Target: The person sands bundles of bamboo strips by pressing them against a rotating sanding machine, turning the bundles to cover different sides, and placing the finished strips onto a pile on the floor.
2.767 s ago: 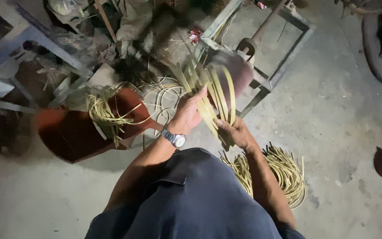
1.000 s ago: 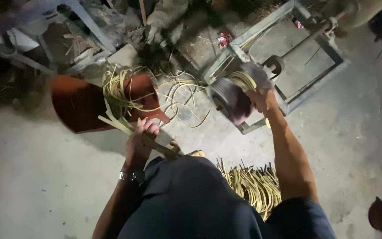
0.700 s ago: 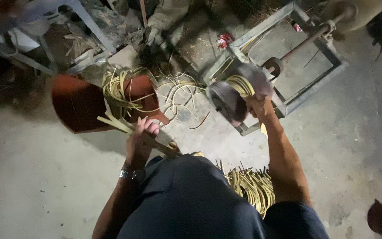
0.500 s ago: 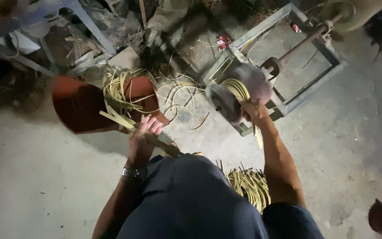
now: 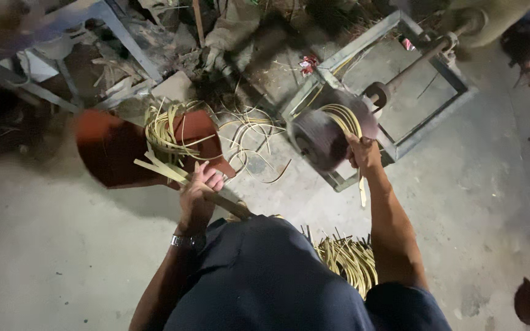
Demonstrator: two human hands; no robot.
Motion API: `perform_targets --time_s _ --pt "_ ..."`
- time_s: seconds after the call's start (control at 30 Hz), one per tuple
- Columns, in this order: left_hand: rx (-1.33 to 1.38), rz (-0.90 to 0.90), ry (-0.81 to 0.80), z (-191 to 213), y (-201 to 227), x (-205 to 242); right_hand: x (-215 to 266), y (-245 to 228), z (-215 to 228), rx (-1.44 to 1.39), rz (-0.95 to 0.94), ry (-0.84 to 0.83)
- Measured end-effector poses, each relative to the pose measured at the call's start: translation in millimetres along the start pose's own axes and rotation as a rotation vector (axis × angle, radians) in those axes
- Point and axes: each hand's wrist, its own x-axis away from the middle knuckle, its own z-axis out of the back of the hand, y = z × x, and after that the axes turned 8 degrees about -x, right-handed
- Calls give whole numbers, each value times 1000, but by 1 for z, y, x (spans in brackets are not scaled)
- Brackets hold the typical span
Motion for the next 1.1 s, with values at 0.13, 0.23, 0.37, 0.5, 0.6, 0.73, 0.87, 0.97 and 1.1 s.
perform_targets --time_s 0.13,0.23,0.37,0.5,0.6,0.73,0.87,0.97,1.1 --pt "-95 129 398 10 7 -2 27 -7 -3 108 -5 90" --pt "9 78 295 26 5 -17 61 -8 -3 79 80 133" --pt "314 121 -351 21 17 -54 107 -14 -8 -220 79 118" --pt "-86 102 -51 -87 17 -48 138 -15 -37 -241 398 163" --pt "-351 119 -154 -157 29 -66 148 -8 -81 -86 620 266" --pt "-454 -145 -309 -214 43 -69 148 3 -134 304 632 477" --pt "-933 -396 -175 -228 55 -72 152 10 -162 423 832 414" --pt "-792 -22 -299 -208 66 -81 164 -14 -167 454 686 180" --pt "-851 -253 -481 -173 99 -116 180 -72 -125 616 979 119"
